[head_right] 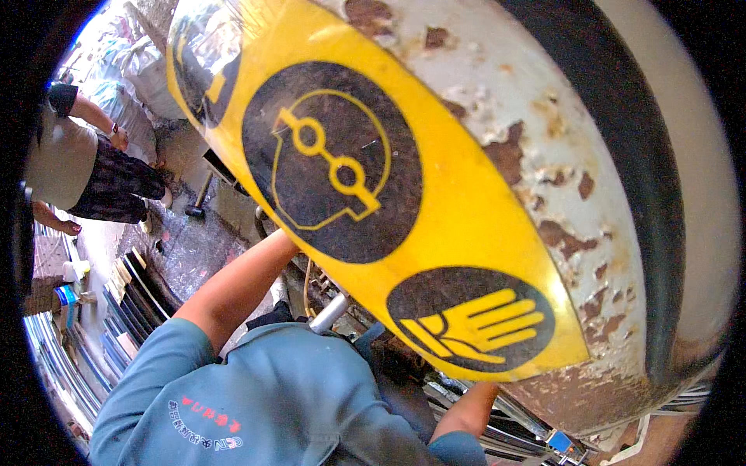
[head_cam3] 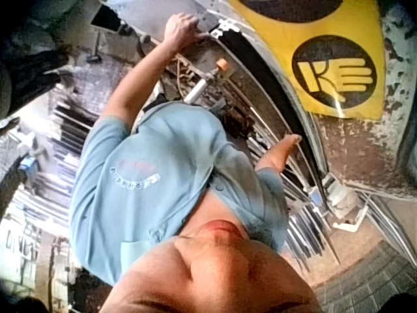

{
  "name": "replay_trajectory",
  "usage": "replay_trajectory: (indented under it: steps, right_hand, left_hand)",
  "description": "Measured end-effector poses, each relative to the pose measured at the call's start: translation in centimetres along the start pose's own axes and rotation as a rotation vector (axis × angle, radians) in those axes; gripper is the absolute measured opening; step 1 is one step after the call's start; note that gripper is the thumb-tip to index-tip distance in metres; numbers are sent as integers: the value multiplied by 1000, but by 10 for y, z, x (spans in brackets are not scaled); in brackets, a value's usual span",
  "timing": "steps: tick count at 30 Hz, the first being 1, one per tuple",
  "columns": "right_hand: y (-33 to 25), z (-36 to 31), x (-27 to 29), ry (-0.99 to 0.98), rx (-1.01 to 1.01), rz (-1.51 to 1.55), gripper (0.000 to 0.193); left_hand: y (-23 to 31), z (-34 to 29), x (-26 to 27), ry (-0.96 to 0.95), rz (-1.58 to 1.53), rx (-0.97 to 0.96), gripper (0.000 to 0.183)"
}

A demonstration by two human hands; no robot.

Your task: The person measures a long black metal profile with a tape measure, aligns it in a cutting machine, and marks a measurement on it with a pen.

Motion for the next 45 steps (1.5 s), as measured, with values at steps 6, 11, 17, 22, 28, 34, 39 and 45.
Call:
replay_trajectory:
  steps: [6,11,17,22,28,34,39,45]
  right_hand:
    - [1,9,0,-18,-32,4,55]
    - [0,19,8,21,-27,-28,56]
    - [0,17,8,14,-46,-41,57]
    - [1,16,11,16,-53,-47,59]
    - [5,21,8,11,-65,-49,60]
    - [7,32,15,-1,-90,-72,62]
    - [4,25,7,24,-29,-13,67]
    - [16,0,-6,-82,128,98,67]
  left_hand:
    - [3,0,3,-25,38,23,78]
    - [6,-1,5,11,29,4,80]
    - [6,0,6,8,28,19,80]
    - [10,-1,11,9,20,1,76]
    - [9,0,8,16,64,-21,76]
    - [9,0,3,-2,66,-19,76]
    - [-13,-5,-30,145,-52,-60,75]
    - [2,-4,-27,153,14,-93,72]
Point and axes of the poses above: each hand's wrist, its own z-axis towards the middle knuckle, its own x-axis out of the back of the hand, y = z × x, the point moved 8 cm from there along z, towards the middle knuckle, and after that the axes turned 6 degrees about -z, right-handed, at the moved point
